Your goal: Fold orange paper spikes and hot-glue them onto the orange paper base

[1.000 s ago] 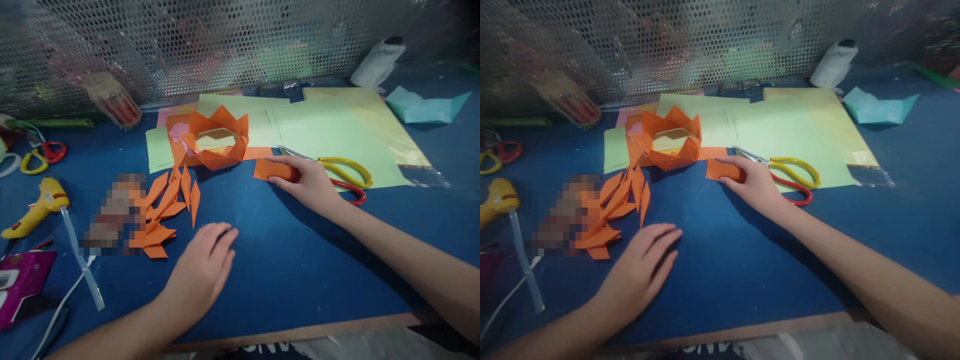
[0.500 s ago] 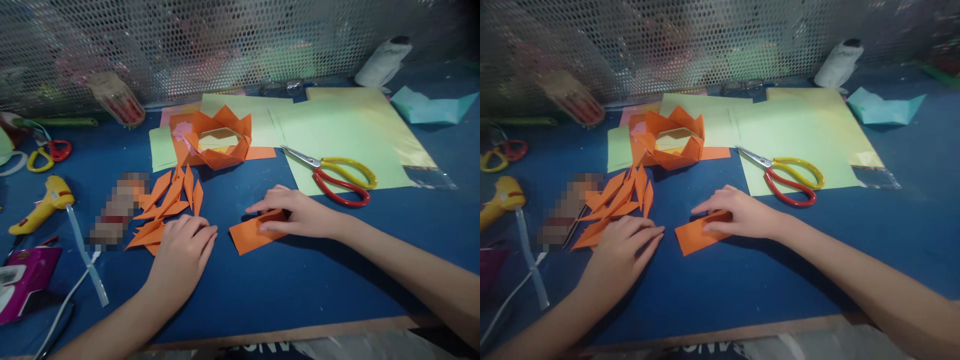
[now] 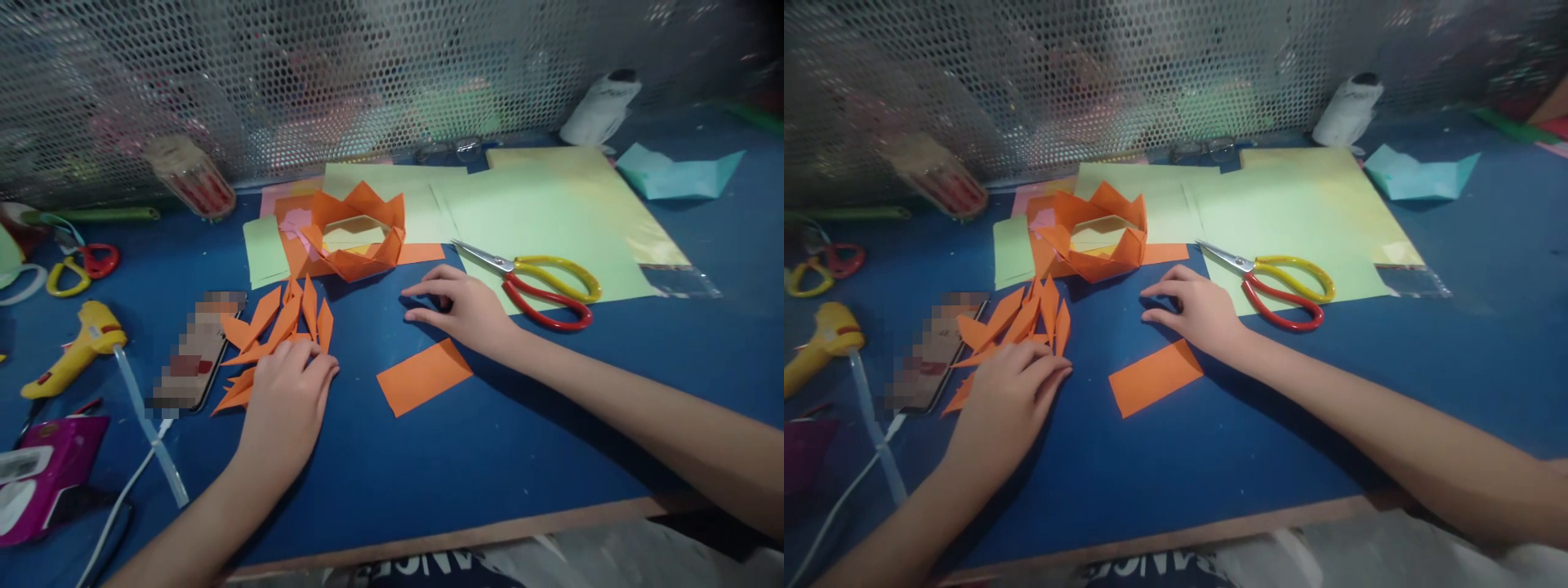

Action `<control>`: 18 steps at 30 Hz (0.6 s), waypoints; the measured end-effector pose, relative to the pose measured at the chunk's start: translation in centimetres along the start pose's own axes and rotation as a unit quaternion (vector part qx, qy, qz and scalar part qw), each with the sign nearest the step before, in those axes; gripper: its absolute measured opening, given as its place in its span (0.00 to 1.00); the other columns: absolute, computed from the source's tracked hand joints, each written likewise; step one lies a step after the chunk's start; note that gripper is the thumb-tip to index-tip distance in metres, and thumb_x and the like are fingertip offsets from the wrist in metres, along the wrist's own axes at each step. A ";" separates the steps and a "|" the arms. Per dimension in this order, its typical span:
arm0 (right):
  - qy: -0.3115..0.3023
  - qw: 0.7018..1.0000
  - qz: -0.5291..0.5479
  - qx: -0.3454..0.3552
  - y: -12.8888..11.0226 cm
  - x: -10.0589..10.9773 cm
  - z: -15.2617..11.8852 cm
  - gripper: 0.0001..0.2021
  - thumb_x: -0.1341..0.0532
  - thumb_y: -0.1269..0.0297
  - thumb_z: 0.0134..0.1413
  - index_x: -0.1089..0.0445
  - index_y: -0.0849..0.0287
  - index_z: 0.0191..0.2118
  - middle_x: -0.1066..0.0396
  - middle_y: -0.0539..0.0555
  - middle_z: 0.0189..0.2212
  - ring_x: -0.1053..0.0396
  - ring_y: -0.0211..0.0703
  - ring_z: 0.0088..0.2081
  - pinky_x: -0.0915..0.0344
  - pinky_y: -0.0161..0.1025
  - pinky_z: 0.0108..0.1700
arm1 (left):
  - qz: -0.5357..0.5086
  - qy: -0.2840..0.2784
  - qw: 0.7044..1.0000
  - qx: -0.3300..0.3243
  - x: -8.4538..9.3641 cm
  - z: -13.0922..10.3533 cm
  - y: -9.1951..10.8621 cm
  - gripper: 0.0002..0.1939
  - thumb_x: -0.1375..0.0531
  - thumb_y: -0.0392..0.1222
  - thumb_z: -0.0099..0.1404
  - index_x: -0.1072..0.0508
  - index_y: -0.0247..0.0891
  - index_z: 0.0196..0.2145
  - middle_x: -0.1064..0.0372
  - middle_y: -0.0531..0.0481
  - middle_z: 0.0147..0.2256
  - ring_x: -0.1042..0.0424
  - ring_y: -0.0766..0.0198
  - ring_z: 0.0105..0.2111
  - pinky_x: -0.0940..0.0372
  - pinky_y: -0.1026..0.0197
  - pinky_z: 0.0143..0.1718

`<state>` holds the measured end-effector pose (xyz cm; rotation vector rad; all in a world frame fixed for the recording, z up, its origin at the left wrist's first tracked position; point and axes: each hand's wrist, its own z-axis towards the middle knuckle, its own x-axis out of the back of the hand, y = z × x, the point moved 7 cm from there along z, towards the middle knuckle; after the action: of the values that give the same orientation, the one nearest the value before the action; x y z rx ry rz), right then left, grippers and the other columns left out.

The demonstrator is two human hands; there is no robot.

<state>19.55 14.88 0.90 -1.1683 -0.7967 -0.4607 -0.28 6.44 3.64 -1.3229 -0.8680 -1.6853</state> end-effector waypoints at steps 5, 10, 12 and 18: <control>-0.005 1.000 0.007 0.011 -0.7 -0.9 0.8 0.05 0.35 0.60 0.52 0.25 0.54 0.30 0.30 0.51 0.34 0.38 0.35 0.26 0.41 0.37 0.27 | 0.005 -0.017 0.999 -0.028 -0.9 0.2 0.2 0.11 0.50 0.30 0.67 0.29 0.33 0.31 0.34 0.46 0.30 0.35 0.59 0.30 0.41 0.59 0.31; -0.022 0.998 0.005 0.054 -1.3 -1.9 1.0 0.07 0.41 0.67 0.56 0.30 0.57 0.28 0.32 0.54 0.31 0.34 0.44 0.36 0.36 0.41 0.39 | 0.117 -0.001 0.990 -0.076 -1.4 0.3 1.1 0.13 0.51 0.28 0.66 0.31 0.33 0.27 0.37 0.46 0.25 0.37 0.57 0.28 0.45 0.58 0.28; -0.016 0.998 0.004 0.064 -1.3 -1.9 1.1 0.08 0.43 0.67 0.57 0.32 0.57 0.27 0.33 0.54 0.30 0.35 0.45 0.37 0.36 0.43 0.42 | 0.165 0.026 0.982 -0.092 -1.0 0.1 1.9 0.13 0.50 0.28 0.65 0.31 0.34 0.27 0.36 0.46 0.25 0.37 0.56 0.28 0.47 0.57 0.29; 0.083 0.996 -0.019 0.031 0.8 1.2 1.6 0.08 0.49 0.66 0.60 0.38 0.56 0.29 0.34 0.56 0.31 0.36 0.46 0.36 0.38 0.45 0.42 | -0.002 0.021 0.989 -0.144 0.0 -0.7 4.6 0.12 0.52 0.32 0.68 0.31 0.35 0.31 0.30 0.45 0.32 0.35 0.58 0.30 0.45 0.57 0.32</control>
<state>20.43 16.74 1.60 -1.0451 -0.6856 -0.5523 3.53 3.81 3.69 -1.4689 -0.6174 -1.8869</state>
